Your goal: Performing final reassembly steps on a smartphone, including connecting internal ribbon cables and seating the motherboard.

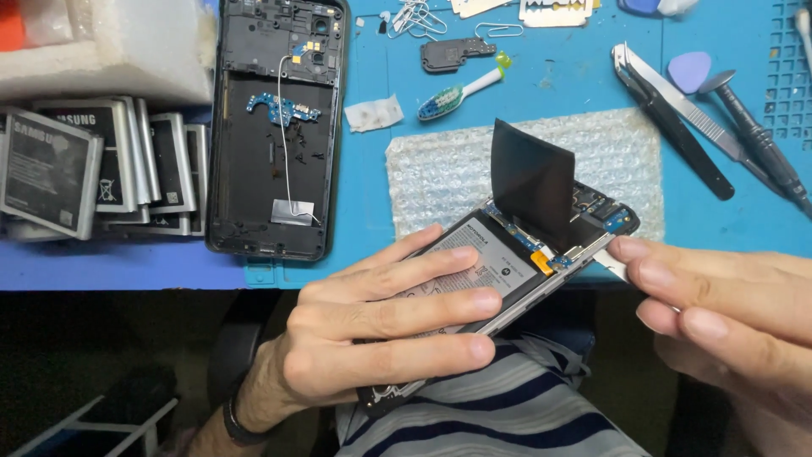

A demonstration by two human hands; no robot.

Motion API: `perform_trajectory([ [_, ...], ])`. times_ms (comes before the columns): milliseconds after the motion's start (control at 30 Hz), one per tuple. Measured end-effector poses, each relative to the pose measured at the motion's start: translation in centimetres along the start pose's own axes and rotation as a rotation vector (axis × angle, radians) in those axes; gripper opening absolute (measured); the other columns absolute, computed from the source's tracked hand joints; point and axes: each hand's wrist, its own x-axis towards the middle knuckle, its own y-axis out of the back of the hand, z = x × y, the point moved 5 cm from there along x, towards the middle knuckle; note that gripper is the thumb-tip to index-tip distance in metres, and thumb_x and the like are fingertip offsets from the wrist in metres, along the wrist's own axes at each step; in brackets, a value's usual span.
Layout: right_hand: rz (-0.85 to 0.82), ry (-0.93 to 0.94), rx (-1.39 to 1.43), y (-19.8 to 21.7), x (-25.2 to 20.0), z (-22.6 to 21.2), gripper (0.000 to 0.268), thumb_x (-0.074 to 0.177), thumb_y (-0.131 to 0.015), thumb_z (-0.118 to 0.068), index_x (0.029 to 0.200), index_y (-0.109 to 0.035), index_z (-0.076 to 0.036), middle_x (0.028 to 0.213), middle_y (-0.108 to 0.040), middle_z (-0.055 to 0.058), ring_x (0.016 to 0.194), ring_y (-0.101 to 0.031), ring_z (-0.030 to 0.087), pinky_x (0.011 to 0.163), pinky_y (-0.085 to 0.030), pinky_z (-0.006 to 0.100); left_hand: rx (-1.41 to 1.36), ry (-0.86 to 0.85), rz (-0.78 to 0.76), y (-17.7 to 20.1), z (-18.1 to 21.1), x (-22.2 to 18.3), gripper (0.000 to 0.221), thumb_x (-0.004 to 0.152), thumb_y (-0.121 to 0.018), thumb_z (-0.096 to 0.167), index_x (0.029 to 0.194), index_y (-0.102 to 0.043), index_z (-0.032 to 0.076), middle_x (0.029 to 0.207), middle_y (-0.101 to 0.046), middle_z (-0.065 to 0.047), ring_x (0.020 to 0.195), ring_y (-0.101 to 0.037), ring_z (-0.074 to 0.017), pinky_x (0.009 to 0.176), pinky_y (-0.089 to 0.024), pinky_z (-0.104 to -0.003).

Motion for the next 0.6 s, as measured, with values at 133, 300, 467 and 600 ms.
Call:
perform_trajectory([
  [133, 0.022, 0.013, -0.049, -0.1, 0.6, -1.1, 0.049, 0.096, -0.075, 0.001, 0.136, -0.052, -0.015, 0.14, -0.073, 0.011, 0.144, -0.083, 0.038, 0.119, -0.074, 0.037, 0.005, -0.024, 0.014, -0.1, -0.2, -0.1, 0.021, 0.111, -0.063, 0.01, 0.129, -0.072, 0.008, 0.14, -0.072, -0.014, 0.14, -0.074, -0.0428, 0.13, -0.058, -0.064],
  [300, 0.009, 0.364, -0.101, -0.1, 3.4, -3.4, 0.043, 0.1, -0.074, 0.012, 0.135, -0.051, 0.003, 0.132, -0.069, 0.029, 0.127, -0.08, 0.046, 0.109, -0.075, 0.055, -0.045, -0.064, 0.016, 0.2, -0.1, -0.2, 0.026, 0.115, -0.054, 0.016, 0.134, -0.069, 0.007, 0.142, -0.071, -0.016, 0.141, -0.072, -0.0434, 0.131, -0.054, -0.064],
  [467, 0.052, 0.562, -0.131, -0.8, 3.1, -2.6, 0.035, 0.1, -0.071, 0.019, 0.129, -0.052, 0.01, 0.126, -0.066, 0.04, 0.117, -0.077, 0.056, 0.097, -0.073, 0.058, -0.1, -0.08, -0.02, 0.6, -0.2, -0.1, 0.04, 0.116, -0.045, 0.03, 0.133, -0.072, 0.005, 0.143, -0.07, -0.017, 0.143, -0.068, -0.0444, 0.132, -0.048, -0.063],
  [600, 0.113, 0.431, -0.062, -1.3, 2.5, -1.7, 0.018, 0.097, -0.065, 0.015, 0.114, -0.062, 0.019, 0.116, -0.071, 0.037, 0.11, -0.078, 0.054, 0.092, -0.073, 0.052, -0.127, -0.084, -0.032, 0.6, -0.5, -0.2, 0.064, 0.12, -0.022, 0.042, 0.134, -0.072, 0.004, 0.144, -0.069, -0.018, 0.143, -0.067, -0.0461, 0.132, -0.046, -0.064],
])
